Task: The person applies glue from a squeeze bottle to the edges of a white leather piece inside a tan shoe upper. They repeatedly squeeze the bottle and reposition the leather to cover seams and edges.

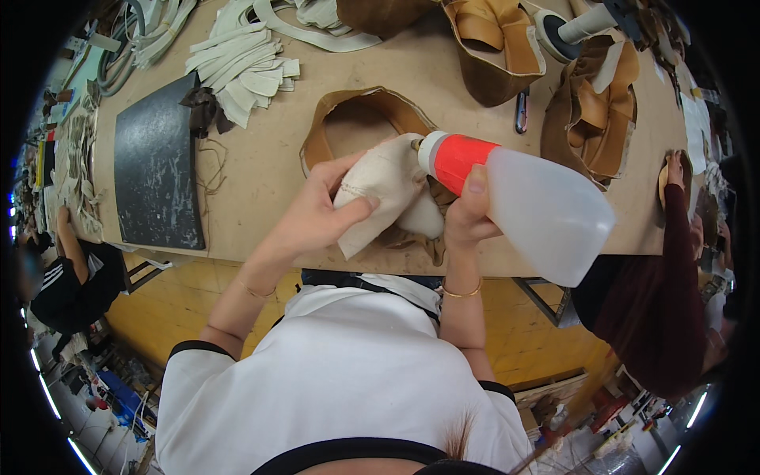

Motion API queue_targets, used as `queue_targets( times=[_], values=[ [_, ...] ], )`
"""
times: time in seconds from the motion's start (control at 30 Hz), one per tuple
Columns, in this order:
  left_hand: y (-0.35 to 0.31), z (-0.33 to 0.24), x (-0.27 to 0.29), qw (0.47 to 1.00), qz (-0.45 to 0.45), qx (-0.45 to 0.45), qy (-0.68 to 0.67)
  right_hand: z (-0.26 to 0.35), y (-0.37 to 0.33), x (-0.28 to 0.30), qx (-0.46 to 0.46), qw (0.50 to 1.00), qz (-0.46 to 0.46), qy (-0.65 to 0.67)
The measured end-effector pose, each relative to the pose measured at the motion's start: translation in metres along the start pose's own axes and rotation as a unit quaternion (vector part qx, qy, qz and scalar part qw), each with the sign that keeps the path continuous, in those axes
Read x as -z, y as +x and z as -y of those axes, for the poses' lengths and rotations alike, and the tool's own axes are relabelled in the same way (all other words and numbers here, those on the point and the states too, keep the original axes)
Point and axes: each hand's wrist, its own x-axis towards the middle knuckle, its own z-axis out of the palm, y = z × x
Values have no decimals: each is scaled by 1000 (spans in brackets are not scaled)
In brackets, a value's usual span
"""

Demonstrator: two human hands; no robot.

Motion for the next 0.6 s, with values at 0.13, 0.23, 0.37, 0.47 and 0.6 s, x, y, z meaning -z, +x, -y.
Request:
queue_targets(
  times=[0.13,0.23,0.37,0.47,0.6],
  values=[
    [9,0,26,998,24,43,46,6,4,1,-59,996,-12,63],
    [27,-7,41,992,105,-19,74,13,8,-2,-111,986,-44,116],
    [73,-21,47,969,206,130,48,18,11,-5,-129,982,-61,121],
    [91,-21,37,960,217,129,122,16,10,-3,-119,979,-55,155],
    [86,-15,27,952,214,134,175,10,3,1,-132,982,-68,114]
  ],
)
